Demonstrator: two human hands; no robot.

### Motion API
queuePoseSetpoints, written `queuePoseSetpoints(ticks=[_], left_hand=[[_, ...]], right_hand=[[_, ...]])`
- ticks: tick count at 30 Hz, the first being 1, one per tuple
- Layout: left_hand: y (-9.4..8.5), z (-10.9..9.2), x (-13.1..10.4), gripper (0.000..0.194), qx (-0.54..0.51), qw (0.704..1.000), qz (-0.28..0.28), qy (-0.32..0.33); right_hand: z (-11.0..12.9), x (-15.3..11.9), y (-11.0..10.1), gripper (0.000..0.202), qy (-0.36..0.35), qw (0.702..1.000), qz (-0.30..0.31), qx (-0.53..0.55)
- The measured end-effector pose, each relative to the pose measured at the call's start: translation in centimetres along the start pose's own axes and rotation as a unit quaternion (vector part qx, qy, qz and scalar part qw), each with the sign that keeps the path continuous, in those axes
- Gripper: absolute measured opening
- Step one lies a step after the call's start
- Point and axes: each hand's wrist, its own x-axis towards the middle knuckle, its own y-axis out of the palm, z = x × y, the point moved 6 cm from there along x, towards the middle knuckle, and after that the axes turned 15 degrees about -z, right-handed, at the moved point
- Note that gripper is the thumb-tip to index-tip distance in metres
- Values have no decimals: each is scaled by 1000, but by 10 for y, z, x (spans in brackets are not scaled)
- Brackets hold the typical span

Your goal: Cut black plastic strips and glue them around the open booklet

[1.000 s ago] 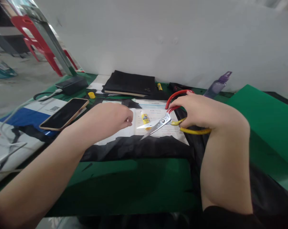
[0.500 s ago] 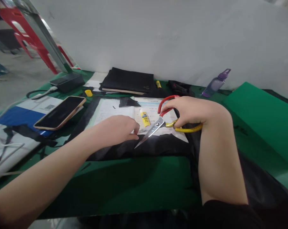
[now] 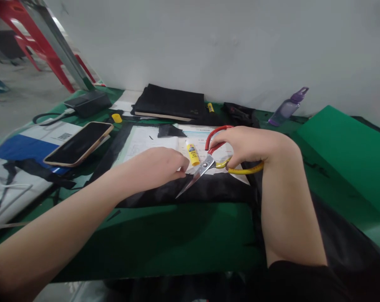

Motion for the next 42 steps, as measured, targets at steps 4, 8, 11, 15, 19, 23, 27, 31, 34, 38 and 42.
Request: queuePoseSetpoints(ticks=[4, 8, 11, 15, 19, 23, 27, 31, 34, 38, 42], left_hand=[[0, 1, 0, 11, 1, 1000, -15, 4], [0, 0, 0, 15, 7, 1000, -12, 2], [0, 0, 0, 16, 12, 1000, -6, 1], [-1, 0, 0, 17, 8, 1000, -15, 6], [-1, 0, 1, 16, 5, 1000, -5, -6], [-1, 0, 1, 16, 11, 1000, -2, -6], [-2, 0, 0, 17, 10, 1000, -13, 4], [-2, 0, -1, 17, 11, 1000, -14, 4], [-2, 0, 0, 16, 15, 1000, -12, 6], [-2, -1, 0, 17, 21, 1000, -12, 11], [-1, -1, 0, 17, 25, 1000, -10, 9]], right_hand=[[4, 2, 2, 59, 0, 1000, 9, 13], [3, 4, 5, 59, 3, 1000, 13, 21], [2, 4, 5, 61, 3, 1000, 12, 24], [3, 3, 5, 60, 6, 999, 11, 31], [3, 3, 5, 54, 14, 999, 17, 50], [4, 4, 5, 55, 13, 999, 17, 49], [6, 3, 4, 52, 14, 999, 18, 47], [8, 3, 4, 50, 12, 999, 17, 44], [8, 3, 4, 50, 9, 999, 16, 43], [9, 4, 5, 50, 12, 999, 15, 46], [10, 4, 4, 48, 22, 999, 13, 42]])
